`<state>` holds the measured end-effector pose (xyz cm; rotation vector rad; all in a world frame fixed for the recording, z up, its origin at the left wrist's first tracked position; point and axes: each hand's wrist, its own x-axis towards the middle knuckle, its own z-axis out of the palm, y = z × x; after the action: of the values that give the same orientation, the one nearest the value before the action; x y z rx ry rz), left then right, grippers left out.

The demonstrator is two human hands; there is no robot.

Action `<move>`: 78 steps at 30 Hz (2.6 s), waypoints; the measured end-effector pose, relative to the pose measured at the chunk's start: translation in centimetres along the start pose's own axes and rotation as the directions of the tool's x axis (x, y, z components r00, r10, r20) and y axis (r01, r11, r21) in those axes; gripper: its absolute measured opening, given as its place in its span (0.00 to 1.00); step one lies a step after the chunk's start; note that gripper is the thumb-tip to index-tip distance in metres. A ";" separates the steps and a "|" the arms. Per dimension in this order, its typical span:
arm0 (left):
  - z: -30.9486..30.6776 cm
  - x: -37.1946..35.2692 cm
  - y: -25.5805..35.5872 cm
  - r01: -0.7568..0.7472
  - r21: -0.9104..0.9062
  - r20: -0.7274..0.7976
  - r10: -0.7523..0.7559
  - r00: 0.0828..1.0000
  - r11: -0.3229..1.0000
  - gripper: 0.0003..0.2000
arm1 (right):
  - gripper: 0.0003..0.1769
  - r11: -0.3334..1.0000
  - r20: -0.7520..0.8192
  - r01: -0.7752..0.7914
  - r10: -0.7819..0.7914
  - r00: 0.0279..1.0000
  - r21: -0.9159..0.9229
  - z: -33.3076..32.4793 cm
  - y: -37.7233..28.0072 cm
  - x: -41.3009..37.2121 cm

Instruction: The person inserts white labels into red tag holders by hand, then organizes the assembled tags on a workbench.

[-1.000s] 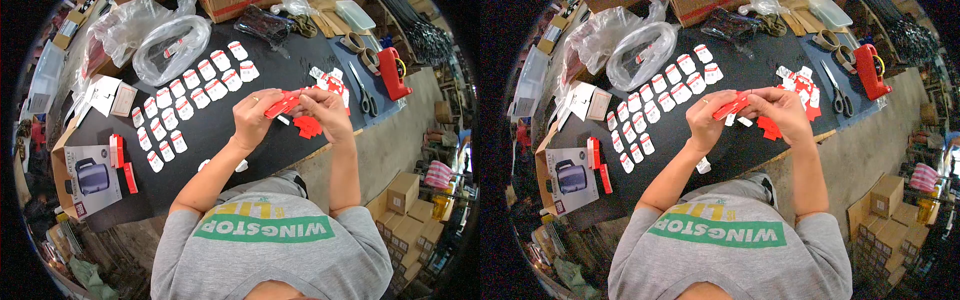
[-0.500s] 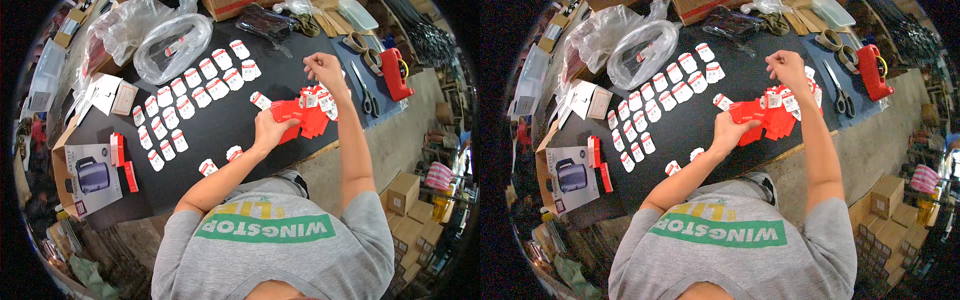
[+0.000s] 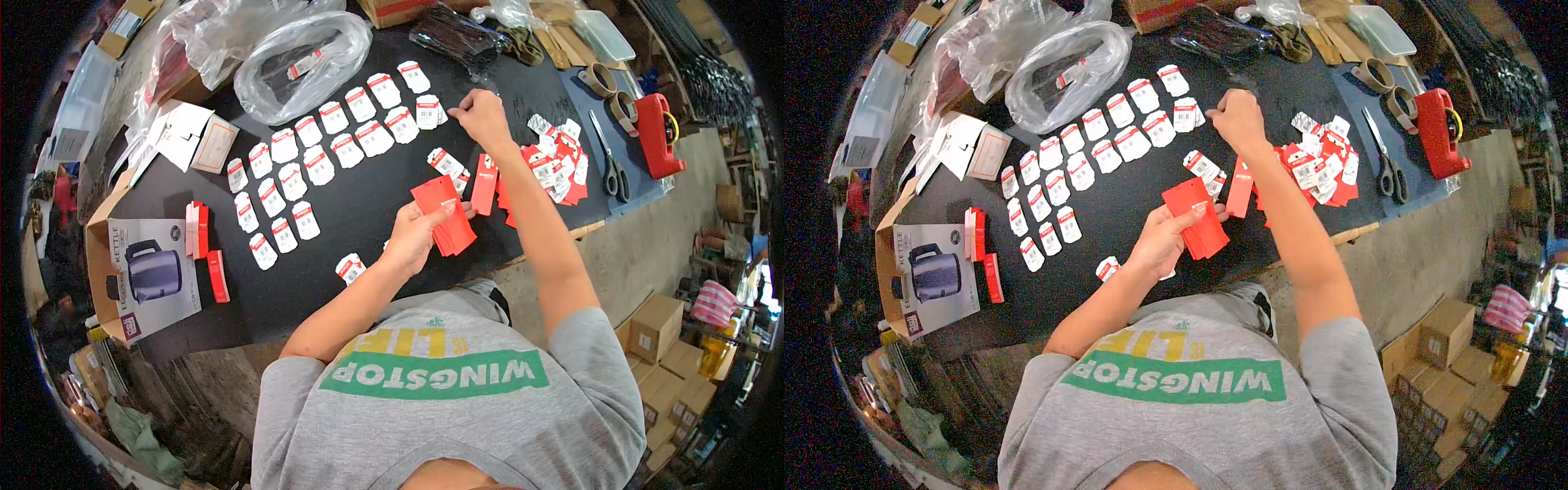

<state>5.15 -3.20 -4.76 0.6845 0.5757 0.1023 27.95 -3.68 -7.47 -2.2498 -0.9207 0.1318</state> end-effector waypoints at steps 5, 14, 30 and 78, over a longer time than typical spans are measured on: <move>-0.6 -0.2 -0.5 0.093 0.040 0.082 -0.096 0.992 0.995 0.14 | 0.10 0.994 0.028 -0.109 0.109 0.994 -0.011 1.2 -0.3 0.3; -0.7 -1.5 1.6 -0.018 -0.017 -0.006 0.018 1.000 1.000 0.12 | 0.10 0.957 0.023 -0.076 0.072 0.997 0.279 0.6 -0.5 0.8; -1.4 -2.4 6.1 -0.412 0.381 -0.215 0.513 0.831 0.827 0.09 | 0.05 0.615 0.234 -0.062 -0.203 0.951 0.786 -11.0 -12.0 -6.4; -2.1 0.7 2.1 0.073 -0.290 0.031 -0.067 0.997 0.954 0.25 | 0.08 0.994 -0.039 0.032 -0.028 0.999 0.104 1.4 -0.9 2.7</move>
<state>4.78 -0.18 -5.10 0.3771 0.5507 0.1114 29.00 -0.63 -7.54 -2.1337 -0.9066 0.1208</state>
